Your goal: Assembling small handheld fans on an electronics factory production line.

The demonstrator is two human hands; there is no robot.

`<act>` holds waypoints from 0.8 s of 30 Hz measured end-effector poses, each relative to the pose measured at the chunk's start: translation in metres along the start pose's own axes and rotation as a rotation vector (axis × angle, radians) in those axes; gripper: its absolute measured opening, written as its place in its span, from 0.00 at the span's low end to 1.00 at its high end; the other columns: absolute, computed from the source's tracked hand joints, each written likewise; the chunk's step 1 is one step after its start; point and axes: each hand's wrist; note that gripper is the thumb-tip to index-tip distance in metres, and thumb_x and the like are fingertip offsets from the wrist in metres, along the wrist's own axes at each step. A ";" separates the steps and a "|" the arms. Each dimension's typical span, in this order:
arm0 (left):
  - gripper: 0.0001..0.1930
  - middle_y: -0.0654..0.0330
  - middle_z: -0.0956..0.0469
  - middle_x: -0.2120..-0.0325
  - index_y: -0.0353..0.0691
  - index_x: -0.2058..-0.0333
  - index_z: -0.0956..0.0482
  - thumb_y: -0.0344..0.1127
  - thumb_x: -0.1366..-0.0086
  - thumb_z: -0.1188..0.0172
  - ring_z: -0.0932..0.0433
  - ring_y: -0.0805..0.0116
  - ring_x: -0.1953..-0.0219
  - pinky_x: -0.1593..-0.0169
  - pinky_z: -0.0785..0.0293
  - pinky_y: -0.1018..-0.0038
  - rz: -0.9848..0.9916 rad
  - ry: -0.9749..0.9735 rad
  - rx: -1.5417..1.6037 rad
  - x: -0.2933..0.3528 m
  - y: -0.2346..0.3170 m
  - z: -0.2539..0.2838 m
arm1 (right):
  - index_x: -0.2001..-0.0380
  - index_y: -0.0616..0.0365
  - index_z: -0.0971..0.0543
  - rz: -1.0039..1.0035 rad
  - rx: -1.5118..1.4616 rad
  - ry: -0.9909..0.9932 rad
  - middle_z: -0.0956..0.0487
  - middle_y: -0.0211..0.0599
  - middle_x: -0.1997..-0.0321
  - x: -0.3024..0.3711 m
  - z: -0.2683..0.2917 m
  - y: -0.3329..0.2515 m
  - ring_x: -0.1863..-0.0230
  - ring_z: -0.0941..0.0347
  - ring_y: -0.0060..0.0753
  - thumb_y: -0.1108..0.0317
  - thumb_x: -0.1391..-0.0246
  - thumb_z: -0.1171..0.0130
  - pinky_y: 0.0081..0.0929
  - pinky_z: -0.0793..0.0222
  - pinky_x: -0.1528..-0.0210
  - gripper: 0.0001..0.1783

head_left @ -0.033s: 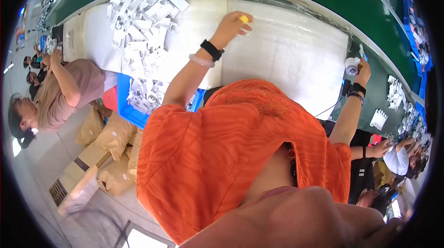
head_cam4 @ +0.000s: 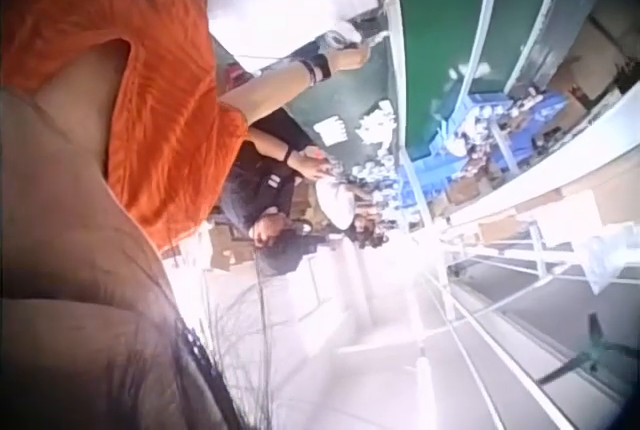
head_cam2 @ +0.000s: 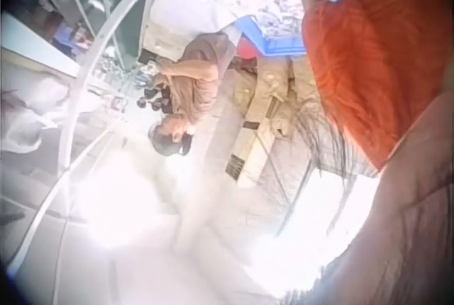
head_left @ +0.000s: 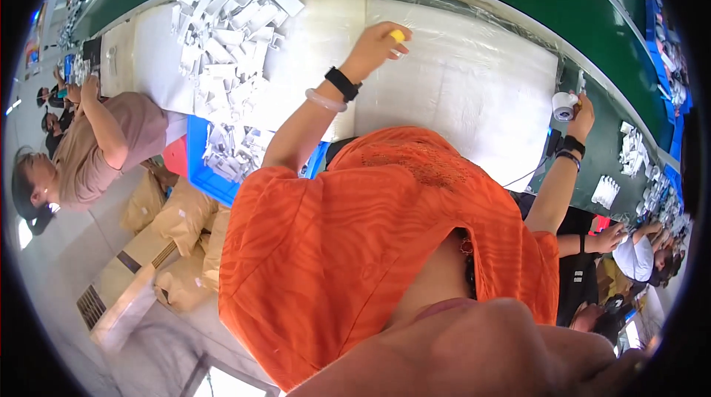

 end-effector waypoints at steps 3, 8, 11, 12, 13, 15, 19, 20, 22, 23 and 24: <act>0.11 0.58 0.24 0.61 0.36 0.59 0.25 0.31 0.39 0.49 0.22 0.68 0.62 0.62 0.27 0.76 -0.226 -0.058 -0.122 0.012 0.007 -0.027 | 0.67 0.64 0.24 0.031 -0.196 -0.214 0.23 0.40 0.67 0.081 -0.045 -0.044 0.64 0.24 0.38 0.67 0.44 0.48 0.31 0.28 0.59 0.10; 0.22 0.53 0.24 0.60 0.40 0.51 0.29 0.36 0.46 0.40 0.25 0.56 0.57 0.54 0.28 0.67 -0.971 0.226 -0.613 0.021 0.037 -0.081 | 0.72 0.60 0.25 0.247 0.069 -0.678 0.24 0.36 0.78 0.214 -0.116 -0.083 0.74 0.26 0.26 0.65 0.40 0.49 0.28 0.29 0.62 0.11; 0.27 0.52 0.24 0.59 0.41 0.48 0.31 0.38 0.48 0.37 0.26 0.55 0.57 0.52 0.30 0.65 -1.019 0.119 -0.703 0.033 0.045 -0.088 | 0.77 0.62 0.26 0.191 0.146 -0.822 0.26 0.34 0.81 0.269 -0.135 -0.103 0.73 0.26 0.24 0.69 0.41 0.49 0.26 0.31 0.57 0.11; 0.26 0.52 0.25 0.59 0.41 0.49 0.30 0.38 0.48 0.37 0.27 0.56 0.55 0.51 0.31 0.66 -0.733 -0.137 -0.582 0.037 0.044 -0.085 | 0.77 0.62 0.26 0.191 0.146 -0.819 0.26 0.34 0.81 0.275 -0.138 -0.107 0.73 0.26 0.24 0.69 0.41 0.49 0.26 0.31 0.57 0.11; 0.25 0.52 0.25 0.58 0.40 0.50 0.29 0.39 0.48 0.37 0.27 0.57 0.54 0.50 0.32 0.66 -0.440 -0.383 -0.449 0.040 0.042 -0.086 | 0.76 0.64 0.25 0.182 0.165 -0.831 0.25 0.34 0.80 0.281 -0.136 -0.109 0.73 0.26 0.24 0.69 0.41 0.49 0.24 0.31 0.60 0.11; 0.23 0.52 0.25 0.58 0.39 0.53 0.26 0.40 0.48 0.36 0.28 0.56 0.53 0.49 0.33 0.67 -0.385 -0.481 -0.351 0.041 0.033 -0.082 | 0.75 0.65 0.24 0.166 0.192 -0.832 0.25 0.34 0.80 0.290 -0.139 -0.115 0.73 0.26 0.23 0.69 0.41 0.49 0.22 0.31 0.63 0.12; 0.22 0.60 0.25 0.58 0.37 0.53 0.27 0.38 0.45 0.36 0.27 0.68 0.56 0.51 0.32 0.74 -0.658 -0.439 -0.444 0.067 0.032 -0.084 | 0.69 0.67 0.21 0.201 0.207 -0.929 0.23 0.34 0.78 0.288 -0.147 -0.107 0.75 0.25 0.23 0.68 0.44 0.44 0.18 0.31 0.69 0.11; 0.21 0.61 0.25 0.58 0.37 0.53 0.26 0.37 0.45 0.36 0.27 0.71 0.56 0.51 0.32 0.75 -0.504 -0.416 -0.306 0.069 0.031 -0.086 | 0.68 0.67 0.21 0.166 0.146 -0.937 0.23 0.34 0.78 0.288 -0.151 -0.103 0.75 0.25 0.23 0.68 0.43 0.44 0.18 0.31 0.69 0.11; 0.20 0.64 0.24 0.59 0.39 0.52 0.27 0.34 0.43 0.37 0.28 0.76 0.57 0.53 0.32 0.78 -0.340 -0.372 -0.215 0.070 0.031 -0.088 | 0.64 0.66 0.22 0.116 0.106 -0.925 0.23 0.32 0.77 0.294 -0.154 -0.101 0.75 0.26 0.22 0.69 0.43 0.45 0.17 0.32 0.69 0.10; 0.20 0.64 0.24 0.59 0.39 0.52 0.27 0.34 0.43 0.37 0.28 0.76 0.57 0.53 0.32 0.78 -0.340 -0.384 -0.213 0.071 0.032 -0.090 | 0.63 0.66 0.22 0.085 0.093 -0.919 0.23 0.32 0.77 0.296 -0.153 -0.103 0.75 0.26 0.21 0.69 0.43 0.45 0.17 0.32 0.70 0.11; 0.20 0.63 0.24 0.60 0.39 0.51 0.28 0.33 0.43 0.37 0.27 0.75 0.58 0.54 0.31 0.78 -0.339 -0.325 -0.074 0.071 0.036 -0.092 | 0.63 0.66 0.22 0.085 0.093 -0.907 0.23 0.32 0.77 0.294 -0.152 -0.102 0.75 0.26 0.21 0.69 0.43 0.45 0.17 0.32 0.70 0.11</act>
Point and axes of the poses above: each hand's wrist, its own x-axis away from the middle knuckle, its own z-axis out of the back of the hand, y = z × x
